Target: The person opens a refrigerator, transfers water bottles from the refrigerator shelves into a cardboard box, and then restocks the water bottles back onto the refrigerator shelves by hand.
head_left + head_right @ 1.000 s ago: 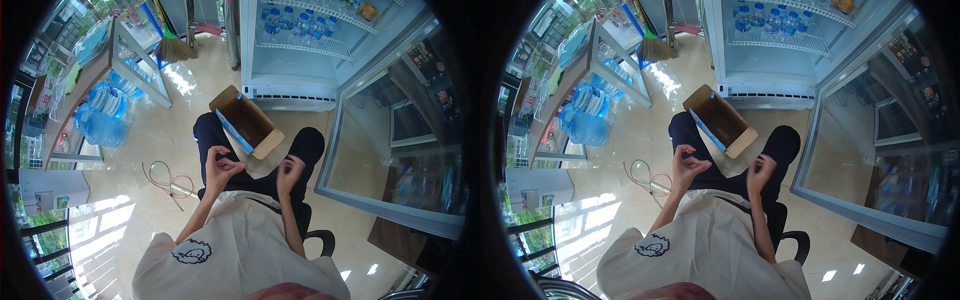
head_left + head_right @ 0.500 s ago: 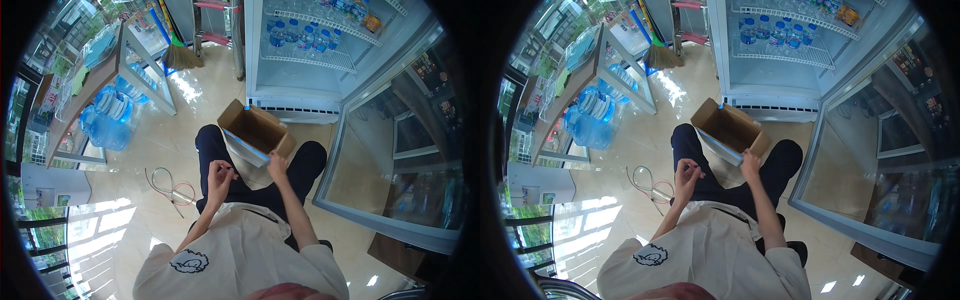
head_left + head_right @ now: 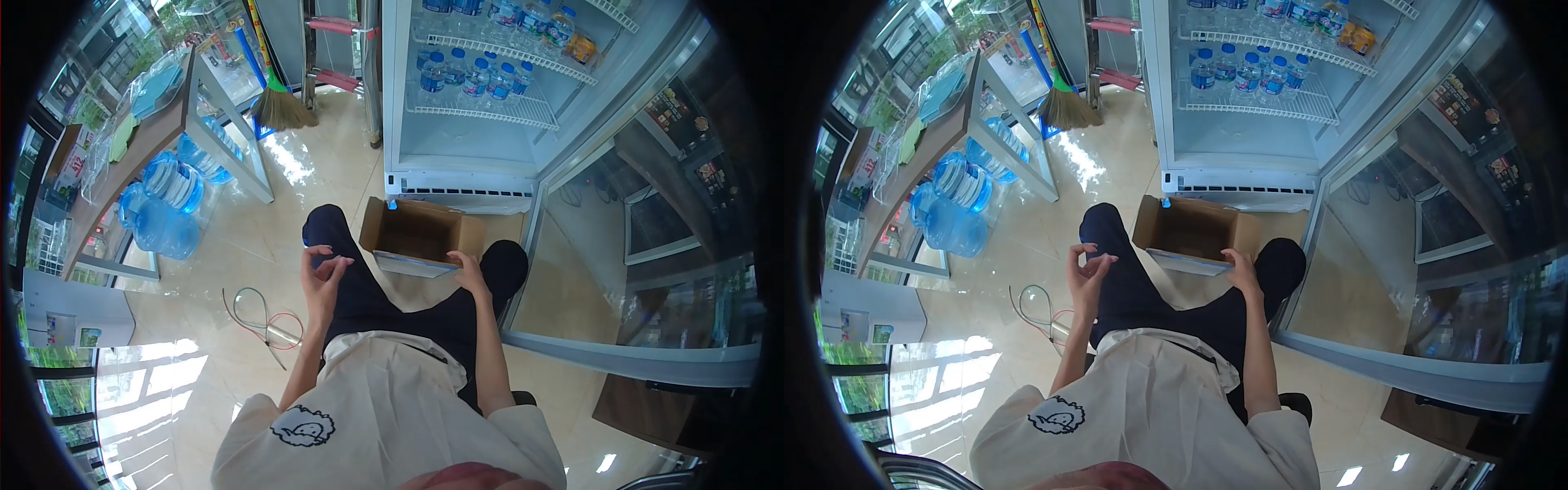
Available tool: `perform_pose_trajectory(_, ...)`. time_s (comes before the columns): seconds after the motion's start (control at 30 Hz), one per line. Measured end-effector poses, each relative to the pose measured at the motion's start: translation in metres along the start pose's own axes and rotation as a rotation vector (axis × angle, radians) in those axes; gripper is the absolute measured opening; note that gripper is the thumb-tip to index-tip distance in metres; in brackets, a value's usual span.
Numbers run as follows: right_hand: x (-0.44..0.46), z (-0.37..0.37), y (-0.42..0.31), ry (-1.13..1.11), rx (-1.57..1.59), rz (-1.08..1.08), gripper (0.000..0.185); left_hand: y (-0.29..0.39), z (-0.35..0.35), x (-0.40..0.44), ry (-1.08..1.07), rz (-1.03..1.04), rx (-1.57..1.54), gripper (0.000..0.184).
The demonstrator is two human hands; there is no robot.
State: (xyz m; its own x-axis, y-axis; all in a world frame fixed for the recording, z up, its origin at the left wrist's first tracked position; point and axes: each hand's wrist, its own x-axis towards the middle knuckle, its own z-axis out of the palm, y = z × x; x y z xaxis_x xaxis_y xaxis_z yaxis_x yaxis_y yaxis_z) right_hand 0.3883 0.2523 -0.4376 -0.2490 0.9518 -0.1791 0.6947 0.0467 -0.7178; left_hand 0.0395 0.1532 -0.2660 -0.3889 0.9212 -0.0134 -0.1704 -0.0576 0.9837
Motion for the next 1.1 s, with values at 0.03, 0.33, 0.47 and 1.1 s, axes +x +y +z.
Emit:
perform_pose_trajectory(0.03, 0.002, 0.001, 0.002, 0.028, 0.089, -0.028, 0.058, -0.002, 0.000, 0.005, 0.006, 0.037, -0.005, 0.027)
perform_pose_trajectory(0.33, 0.098, -0.083, -0.059, 0.450, 0.150, -0.294, 0.046, -0.011, -0.004, 0.067, 0.261, 0.353, 0.456, 0.036)
perform_pose_trajectory(0.47, 0.160, -0.165, -0.129, 0.631, 0.091, -0.391, 0.044, 0.000, -0.024, 0.096, 0.293, 0.086, 0.152, 0.056)
perform_pose_trajectory(1.1, 0.302, -0.233, -0.198, 0.859, -0.179, -0.425, 0.037, -0.044, 0.001, 0.081, 0.216, 0.161, 0.442, 0.032)
